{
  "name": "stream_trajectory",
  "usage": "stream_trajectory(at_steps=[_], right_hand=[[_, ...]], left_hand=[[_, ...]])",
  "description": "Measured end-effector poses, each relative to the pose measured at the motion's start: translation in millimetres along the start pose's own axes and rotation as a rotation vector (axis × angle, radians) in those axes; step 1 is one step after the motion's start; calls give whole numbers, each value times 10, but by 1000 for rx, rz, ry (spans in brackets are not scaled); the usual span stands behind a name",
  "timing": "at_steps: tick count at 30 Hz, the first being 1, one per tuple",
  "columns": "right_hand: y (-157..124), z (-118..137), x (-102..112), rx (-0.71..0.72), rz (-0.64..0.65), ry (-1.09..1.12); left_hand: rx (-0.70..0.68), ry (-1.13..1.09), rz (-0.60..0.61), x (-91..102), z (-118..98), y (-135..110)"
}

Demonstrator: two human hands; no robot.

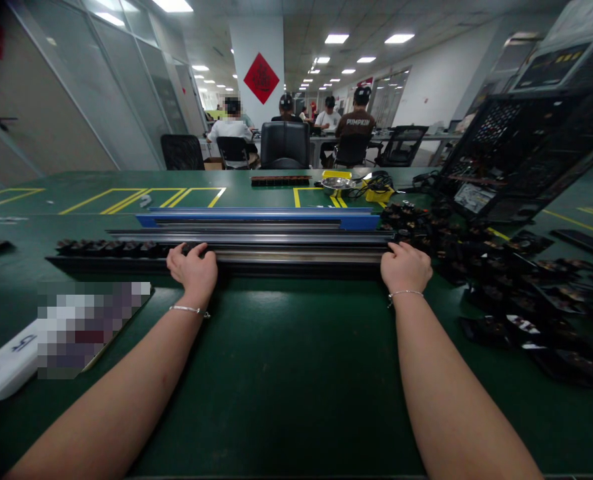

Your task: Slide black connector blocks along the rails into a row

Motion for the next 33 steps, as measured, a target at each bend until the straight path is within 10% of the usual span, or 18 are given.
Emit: stream_trajectory(at_steps=[33], right_hand=[[5, -7, -1, 23, 12, -12]], left_hand=[[-44, -5, 37, 16, -108, -101]])
Point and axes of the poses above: each hand's wrist, its own y-axis towards the middle knuckle, its own x-axis out of the back of the hand, z = x × y, the point moved 4 cm from there along y, towards the middle knuckle, and after that the axes turned 6 degrees about y, right-handed, at the moved point
